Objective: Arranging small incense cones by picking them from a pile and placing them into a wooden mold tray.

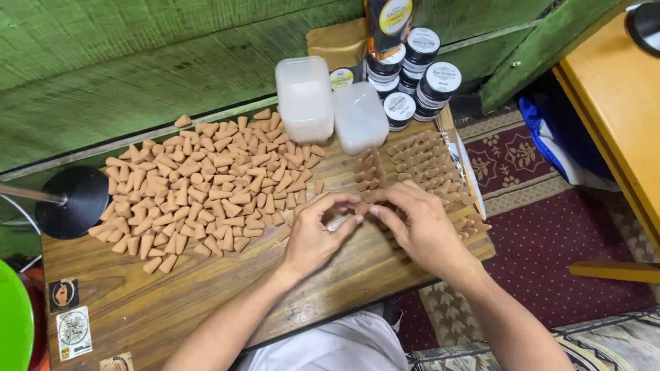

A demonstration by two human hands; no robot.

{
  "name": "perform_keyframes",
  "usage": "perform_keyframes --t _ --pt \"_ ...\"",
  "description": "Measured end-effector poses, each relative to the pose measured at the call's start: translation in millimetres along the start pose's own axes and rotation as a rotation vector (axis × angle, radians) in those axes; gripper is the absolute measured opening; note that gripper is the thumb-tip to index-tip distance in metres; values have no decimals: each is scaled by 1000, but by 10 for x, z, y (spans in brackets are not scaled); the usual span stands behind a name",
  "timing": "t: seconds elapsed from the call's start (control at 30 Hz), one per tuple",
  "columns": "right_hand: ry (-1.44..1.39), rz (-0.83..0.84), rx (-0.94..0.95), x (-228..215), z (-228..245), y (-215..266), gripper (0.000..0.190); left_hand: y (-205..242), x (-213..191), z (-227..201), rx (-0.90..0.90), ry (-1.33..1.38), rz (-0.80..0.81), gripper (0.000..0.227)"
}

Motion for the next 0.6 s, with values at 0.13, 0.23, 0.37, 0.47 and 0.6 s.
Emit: perform_keyframes --t 0.13,0.23,0.37,0.47,0.6 --pt "110 -9 -13 -15 -98 15 11 -20 116 96 -18 -39 -18 27" --pt "195 -1 -31 43 -140 4 11 -74 183 179 -24 -63 -17 28" --pt "200 -11 -12 149 -275 42 10 -93 220 200 -42 -78 -16 28" --pt "198 -14 4 197 -333 64 10 -80 230 223 -36 -81 -23 31" --pt "223 -18 30 239 -390 76 9 -50 235 243 0 -125 -46 37"
Point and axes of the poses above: each hand's wrist, its own y-axis away from the middle knuckle, its own x-axis out of the palm, z = x × y, the point moved 9 cm from there along -y, towards the middle knuckle, and after that the axes turned 6 degrees about -x, right-handed, at the moved point
